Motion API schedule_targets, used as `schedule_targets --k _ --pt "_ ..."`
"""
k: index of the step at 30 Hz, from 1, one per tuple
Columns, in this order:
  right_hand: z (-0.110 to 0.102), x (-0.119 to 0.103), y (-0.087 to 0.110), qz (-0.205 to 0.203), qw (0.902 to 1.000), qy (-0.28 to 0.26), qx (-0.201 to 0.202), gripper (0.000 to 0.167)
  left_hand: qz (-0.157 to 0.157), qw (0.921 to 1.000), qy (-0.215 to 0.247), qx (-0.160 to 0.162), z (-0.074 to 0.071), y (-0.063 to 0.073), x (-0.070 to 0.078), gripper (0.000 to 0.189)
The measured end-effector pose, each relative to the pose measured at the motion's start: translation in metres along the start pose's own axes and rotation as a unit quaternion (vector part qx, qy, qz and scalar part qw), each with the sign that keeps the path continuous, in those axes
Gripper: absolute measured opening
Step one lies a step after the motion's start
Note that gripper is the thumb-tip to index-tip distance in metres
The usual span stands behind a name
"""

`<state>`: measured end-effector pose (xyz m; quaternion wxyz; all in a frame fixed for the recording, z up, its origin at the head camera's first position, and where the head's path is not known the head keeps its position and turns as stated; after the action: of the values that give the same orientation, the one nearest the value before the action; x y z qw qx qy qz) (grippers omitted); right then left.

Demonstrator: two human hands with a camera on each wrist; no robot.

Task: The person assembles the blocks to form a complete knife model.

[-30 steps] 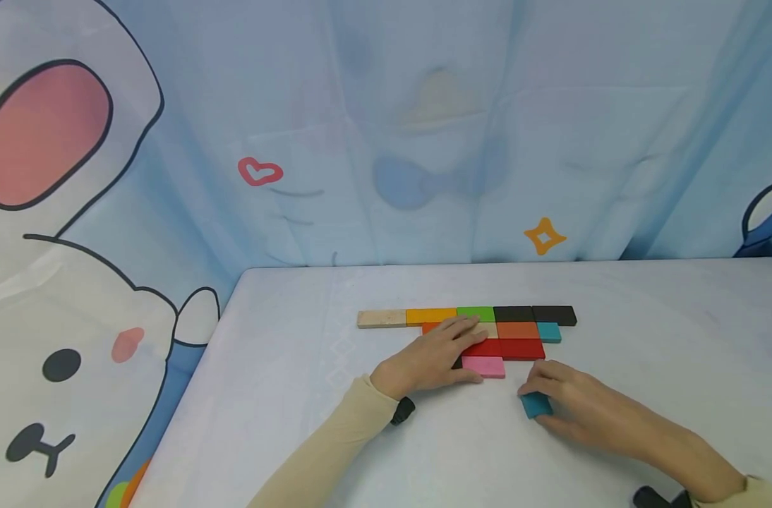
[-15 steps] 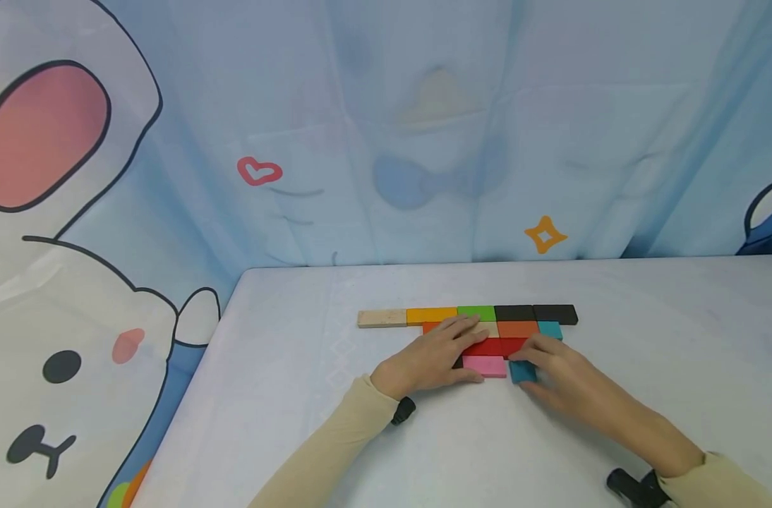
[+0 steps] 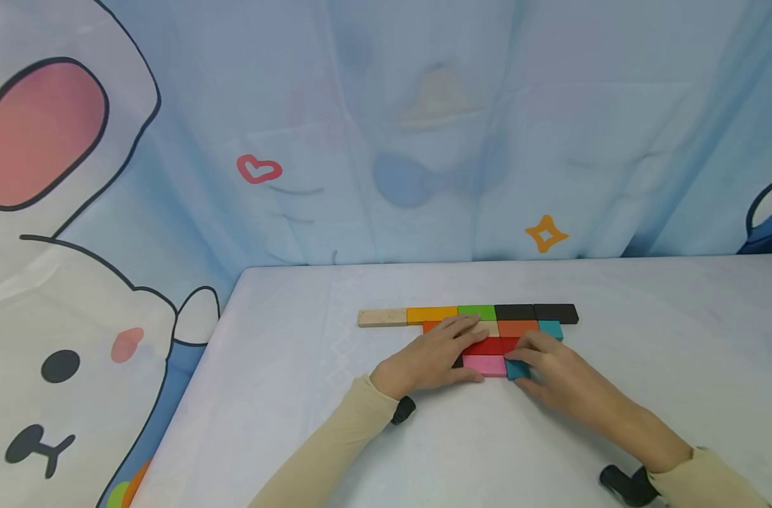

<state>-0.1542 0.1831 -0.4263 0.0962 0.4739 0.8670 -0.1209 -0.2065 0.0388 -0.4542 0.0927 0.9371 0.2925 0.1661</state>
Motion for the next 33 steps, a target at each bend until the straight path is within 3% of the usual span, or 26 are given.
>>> schedule_targets --k 18,22,27,30,33 --pt "0.002 -0.004 -0.002 0.004 0.9998 0.017 0.003 0.039 -0.001 1.0 0.005 0.005 0.002 0.001 -0.003 0.074" --pt "-0.004 -0.004 0.002 -0.01 0.9992 0.025 0.03 0.043 -0.006 0.9999 0.015 0.0 0.004 0.002 -0.007 0.075" --pt "-0.019 0.002 0.012 -0.015 0.9968 0.026 0.075 0.052 -0.006 1.0 -0.006 0.005 0.004 0.001 -0.008 0.075" --pt "-0.022 0.009 0.019 -0.011 0.9961 0.037 0.08 0.06 0.007 0.9995 -0.023 0.02 0.003 0.006 -0.006 0.072" --pt "-0.023 0.021 0.026 0.011 0.9963 0.053 0.067 0.069 0.035 0.9969 -0.031 0.063 -0.002 0.017 -0.004 0.066"
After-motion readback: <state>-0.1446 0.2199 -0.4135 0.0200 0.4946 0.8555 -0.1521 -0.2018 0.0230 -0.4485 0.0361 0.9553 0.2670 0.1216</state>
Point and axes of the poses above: each hand's wrist, its own y-axis away from the middle knuckle, its own z-axis out of the palm, x = y × z, the point moved 7 cm from there along -y, towards the middle knuckle, and after that the axes turned 10 degrees about -x, right-handed, at the moved point
